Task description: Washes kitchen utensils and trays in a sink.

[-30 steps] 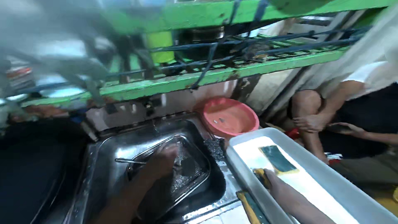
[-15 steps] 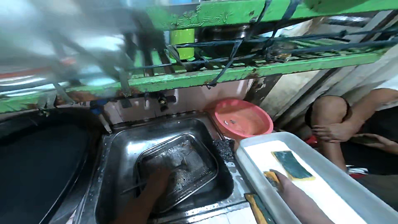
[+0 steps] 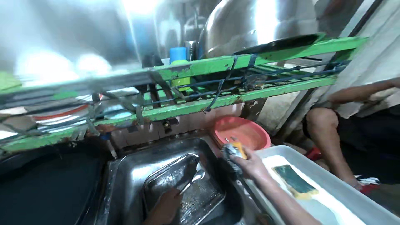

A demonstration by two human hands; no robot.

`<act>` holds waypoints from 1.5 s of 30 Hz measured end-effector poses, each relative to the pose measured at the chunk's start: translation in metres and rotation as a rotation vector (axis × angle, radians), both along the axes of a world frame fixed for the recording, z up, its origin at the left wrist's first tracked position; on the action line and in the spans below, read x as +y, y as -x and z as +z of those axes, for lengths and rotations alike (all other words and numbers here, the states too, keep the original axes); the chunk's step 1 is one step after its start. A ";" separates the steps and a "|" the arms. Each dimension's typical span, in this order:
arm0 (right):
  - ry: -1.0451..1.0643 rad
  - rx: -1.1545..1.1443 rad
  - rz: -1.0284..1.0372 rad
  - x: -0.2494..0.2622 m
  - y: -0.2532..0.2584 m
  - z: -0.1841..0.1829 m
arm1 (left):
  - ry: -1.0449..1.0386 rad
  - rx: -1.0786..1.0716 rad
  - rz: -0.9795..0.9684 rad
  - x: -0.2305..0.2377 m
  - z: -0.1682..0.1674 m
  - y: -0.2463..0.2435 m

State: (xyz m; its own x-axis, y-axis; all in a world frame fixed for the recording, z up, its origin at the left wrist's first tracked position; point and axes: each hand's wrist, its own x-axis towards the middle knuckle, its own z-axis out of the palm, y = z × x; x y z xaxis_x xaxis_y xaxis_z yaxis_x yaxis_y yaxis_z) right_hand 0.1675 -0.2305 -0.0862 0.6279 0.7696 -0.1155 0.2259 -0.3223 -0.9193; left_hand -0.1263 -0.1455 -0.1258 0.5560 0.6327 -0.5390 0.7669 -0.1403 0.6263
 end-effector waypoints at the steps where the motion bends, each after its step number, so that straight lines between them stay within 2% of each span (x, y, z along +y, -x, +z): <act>1: 0.008 0.024 0.026 0.017 0.013 -0.008 | -0.014 -0.019 0.010 -0.005 0.005 0.000; 6: -0.088 -0.007 0.072 0.057 0.085 -0.064 | -0.144 0.008 0.009 -0.020 0.020 0.006; 9: -0.043 0.097 0.152 0.076 0.083 -0.073 | -0.163 0.039 0.016 -0.019 0.015 0.018; 12: 0.034 0.192 0.136 0.098 0.078 -0.083 | -0.149 0.056 0.014 -0.015 0.006 0.018; 16: -0.061 0.071 0.210 0.086 0.096 -0.073 | -0.126 0.021 0.097 -0.003 0.002 0.013; 19: -0.024 0.273 0.164 0.095 0.074 -0.081 | -0.129 0.005 0.058 -0.003 0.000 0.016; 21: 0.021 0.309 0.103 0.106 0.056 -0.093 | -0.148 -0.003 0.004 -0.005 0.000 0.015; 24: -0.016 0.102 0.100 0.094 0.074 -0.087 | -0.143 0.013 0.028 -0.003 -0.002 0.009; 27: -0.080 0.048 0.216 0.082 0.092 -0.076 | -0.137 -0.007 0.087 0.000 -0.005 0.015; 31: 0.051 0.346 0.139 0.113 0.059 -0.076 | -0.173 0.015 0.011 -0.007 -0.002 0.022; 35: -0.028 0.436 -0.006 0.117 0.057 -0.070 | -0.216 -0.037 0.024 -0.010 -0.005 0.025; 39: -0.141 0.537 -0.109 0.116 0.075 -0.072 | 0.002 -0.148 0.111 0.003 -0.006 0.014; 42: -0.051 0.376 -0.040 0.116 0.084 -0.067 | 0.121 -0.216 0.147 0.009 -0.001 -0.009; 45: 0.076 0.135 0.127 0.100 0.102 -0.054 | 0.108 -0.158 0.117 0.021 0.001 -0.025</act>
State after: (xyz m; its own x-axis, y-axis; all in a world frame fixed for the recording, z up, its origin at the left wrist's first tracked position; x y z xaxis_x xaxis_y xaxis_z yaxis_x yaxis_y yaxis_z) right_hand 0.0654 -0.1308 -0.1398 0.5011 0.8275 -0.2532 0.1452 -0.3689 -0.9181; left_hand -0.1012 -0.1247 -0.1252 0.5654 0.6411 -0.5190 0.6649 0.0181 0.7467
